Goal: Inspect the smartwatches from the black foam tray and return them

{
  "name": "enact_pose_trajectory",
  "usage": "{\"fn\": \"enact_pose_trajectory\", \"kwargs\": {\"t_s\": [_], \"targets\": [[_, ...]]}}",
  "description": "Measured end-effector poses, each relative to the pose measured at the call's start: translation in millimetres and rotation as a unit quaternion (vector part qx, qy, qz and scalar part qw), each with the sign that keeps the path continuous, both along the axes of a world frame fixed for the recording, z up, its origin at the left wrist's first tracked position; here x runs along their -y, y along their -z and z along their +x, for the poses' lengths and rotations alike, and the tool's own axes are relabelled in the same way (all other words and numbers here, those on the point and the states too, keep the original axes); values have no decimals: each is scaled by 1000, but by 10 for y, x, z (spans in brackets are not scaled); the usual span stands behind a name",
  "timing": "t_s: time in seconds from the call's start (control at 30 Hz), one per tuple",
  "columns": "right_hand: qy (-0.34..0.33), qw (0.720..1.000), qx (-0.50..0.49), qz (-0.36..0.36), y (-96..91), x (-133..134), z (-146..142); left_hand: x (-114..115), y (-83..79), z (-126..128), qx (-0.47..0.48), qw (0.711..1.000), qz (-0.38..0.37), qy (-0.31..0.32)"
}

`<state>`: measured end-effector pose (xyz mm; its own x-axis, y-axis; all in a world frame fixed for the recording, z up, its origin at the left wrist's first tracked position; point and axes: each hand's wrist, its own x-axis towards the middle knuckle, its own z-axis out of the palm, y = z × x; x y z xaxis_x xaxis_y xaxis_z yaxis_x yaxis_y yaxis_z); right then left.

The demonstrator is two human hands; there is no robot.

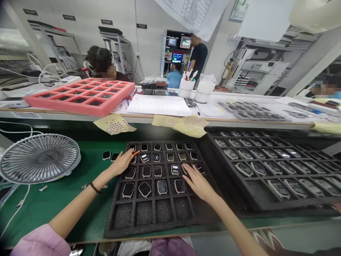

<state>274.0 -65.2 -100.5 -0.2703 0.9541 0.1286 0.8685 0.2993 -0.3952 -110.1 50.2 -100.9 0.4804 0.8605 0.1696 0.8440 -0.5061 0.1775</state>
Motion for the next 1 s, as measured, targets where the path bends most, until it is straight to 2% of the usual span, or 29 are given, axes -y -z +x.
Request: {"fn": "enact_pose_trajectory", "kwargs": {"t_s": [0.1, 0.2, 0.3, 0.37, 0.47, 0.63, 0.7, 0.8, 1.0], "targets": [[-4, 999, 1, 39, -35, 92, 47, 14, -90, 109, 4, 1000, 21, 8], [4, 996, -11, 93, -109, 110, 93, 105, -192, 366, 9, 994, 47, 96], [49, 989, -31, 136, -180, 31, 112, 146, -209, 665, -6, 983, 45, 181], [71, 987, -44, 135, -221, -63, 95, 122, -186, 821, -25, 979, 39, 201], [65, 991, -52, 107, -292, -237, 25, 72, -152, 947, -45, 977, 38, 203], [25, 995, -45, 85, -399, -627, -191, 152, -191, 886, -27, 974, 41, 220], [11, 996, -48, 74, -402, -832, -324, 226, -237, 808, -13, 973, 25, 229], [4, 998, -45, 50, -358, -1152, -583, 308, -305, 696, 4, 979, -9, 206], [73, 996, -40, 17, -233, -1600, -1127, 383, -359, 579, 16, 991, -12, 132]]}}
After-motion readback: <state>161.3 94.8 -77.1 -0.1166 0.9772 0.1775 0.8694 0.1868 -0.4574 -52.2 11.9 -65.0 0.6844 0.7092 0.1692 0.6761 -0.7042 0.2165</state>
